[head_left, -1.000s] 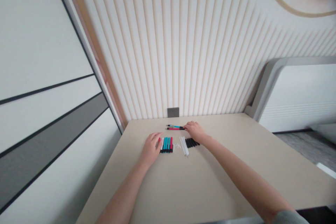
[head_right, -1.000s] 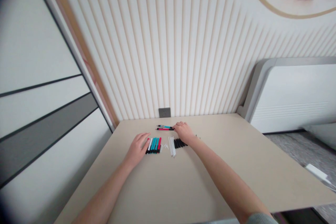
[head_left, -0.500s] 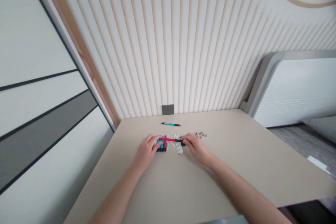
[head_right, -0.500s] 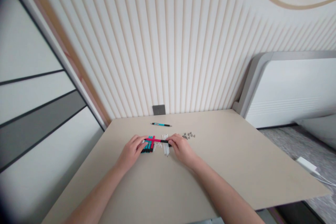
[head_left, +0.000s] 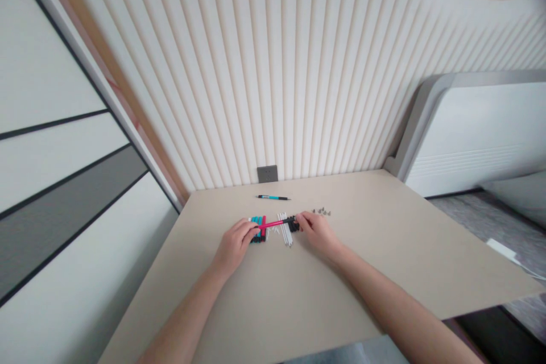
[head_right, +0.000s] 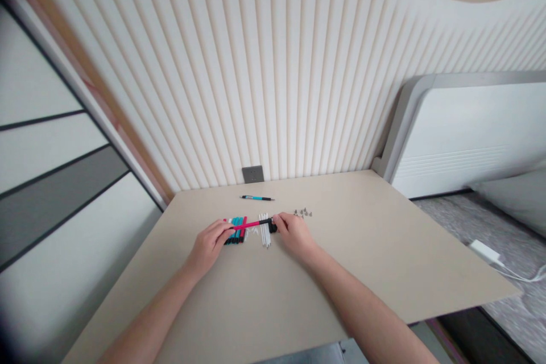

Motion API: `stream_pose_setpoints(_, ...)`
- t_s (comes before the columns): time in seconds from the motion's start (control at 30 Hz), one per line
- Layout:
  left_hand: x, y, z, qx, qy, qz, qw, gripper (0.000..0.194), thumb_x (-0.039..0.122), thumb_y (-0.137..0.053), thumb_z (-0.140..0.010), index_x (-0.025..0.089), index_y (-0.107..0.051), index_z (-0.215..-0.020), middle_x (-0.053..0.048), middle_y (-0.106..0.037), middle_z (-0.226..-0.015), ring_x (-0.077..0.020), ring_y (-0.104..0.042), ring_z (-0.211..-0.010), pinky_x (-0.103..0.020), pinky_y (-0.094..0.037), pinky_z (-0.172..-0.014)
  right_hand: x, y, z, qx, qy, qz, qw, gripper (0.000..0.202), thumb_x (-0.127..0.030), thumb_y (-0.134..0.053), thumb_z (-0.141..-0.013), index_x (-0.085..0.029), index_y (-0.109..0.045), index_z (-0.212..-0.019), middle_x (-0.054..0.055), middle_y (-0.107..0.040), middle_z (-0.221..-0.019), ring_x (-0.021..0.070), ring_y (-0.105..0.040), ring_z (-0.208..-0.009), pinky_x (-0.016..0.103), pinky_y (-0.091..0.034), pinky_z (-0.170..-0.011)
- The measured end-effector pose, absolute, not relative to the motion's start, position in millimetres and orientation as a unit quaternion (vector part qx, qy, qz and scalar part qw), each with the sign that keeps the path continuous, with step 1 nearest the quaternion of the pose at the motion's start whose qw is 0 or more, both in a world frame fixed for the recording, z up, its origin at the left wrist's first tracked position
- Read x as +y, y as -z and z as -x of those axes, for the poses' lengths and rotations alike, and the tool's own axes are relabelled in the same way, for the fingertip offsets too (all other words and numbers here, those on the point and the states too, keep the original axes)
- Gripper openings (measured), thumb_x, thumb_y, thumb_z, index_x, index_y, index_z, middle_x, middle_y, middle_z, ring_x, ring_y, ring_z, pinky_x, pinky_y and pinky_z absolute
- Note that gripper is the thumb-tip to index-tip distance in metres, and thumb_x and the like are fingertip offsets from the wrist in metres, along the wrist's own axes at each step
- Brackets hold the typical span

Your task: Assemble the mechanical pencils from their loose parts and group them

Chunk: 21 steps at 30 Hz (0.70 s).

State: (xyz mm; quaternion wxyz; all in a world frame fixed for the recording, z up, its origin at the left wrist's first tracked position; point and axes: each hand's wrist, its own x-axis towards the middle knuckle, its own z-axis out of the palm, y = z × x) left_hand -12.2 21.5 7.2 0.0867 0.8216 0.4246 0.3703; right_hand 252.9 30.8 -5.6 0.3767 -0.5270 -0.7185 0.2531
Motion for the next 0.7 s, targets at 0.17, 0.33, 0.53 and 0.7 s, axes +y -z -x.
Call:
stream_pose_setpoints(0.17,19,-11,11,0.439,-0.365,-0.813,0.117,0.027,0.035,-0.044,-0.096,0.020,-0.063,-0.085,-0.002,-0.064,-0.075,-0.0161,-0.061,-0.073,-0.028,-0.048,-0.073,29,1,-254,-0.716,-0.287,0.485,0.412,0.037,-0.040,-0.043,-0.095,-0.018,-0.064,-0.075,0.000,-0.065,-0.069,0.0127,-0.057,-0.064,0.022,-0.041,-0.063)
stream_pose_setpoints(0.33,17,-13,10,0.462,-0.355,-0.793,0.175,0.034,0.039,-0.041,-0.096,0.018,-0.062,-0.080,-0.001,-0.061,-0.068,-0.0150,-0.058,-0.066,-0.025,-0.043,-0.064,26,-3,-255,-0.724,-0.262,0.467,0.435,0.035,-0.039,-0.044,-0.096,-0.019,-0.064,-0.076,0.002,-0.066,-0.072,0.0140,-0.058,-0.066,0.023,-0.043,-0.066)
stream_pose_setpoints(0.53,14,-13,9,0.488,-0.354,-0.758,0.249,0.044,0.046,-0.039,-0.095,0.017,-0.057,-0.066,0.000,-0.057,-0.061,-0.0142,-0.054,-0.059,-0.023,-0.039,-0.059,25,-7,-258,-0.759,-0.209,0.440,0.432,0.030,-0.036,-0.043,-0.097,-0.020,-0.066,-0.085,0.004,-0.067,-0.079,0.0160,-0.060,-0.073,0.025,-0.045,-0.071)
stream_pose_setpoints(0.7,15,-13,7,0.499,-0.367,-0.727,0.296,0.046,0.048,-0.039,-0.095,0.017,-0.055,-0.066,0.001,-0.056,-0.060,-0.0148,-0.054,-0.060,-0.024,-0.039,-0.061,24,-7,-257,-0.766,-0.201,0.435,0.429,0.022,-0.036,-0.051,-0.093,-0.021,-0.065,-0.101,0.004,-0.066,-0.087,0.0165,-0.059,-0.078,0.027,-0.045,-0.074)
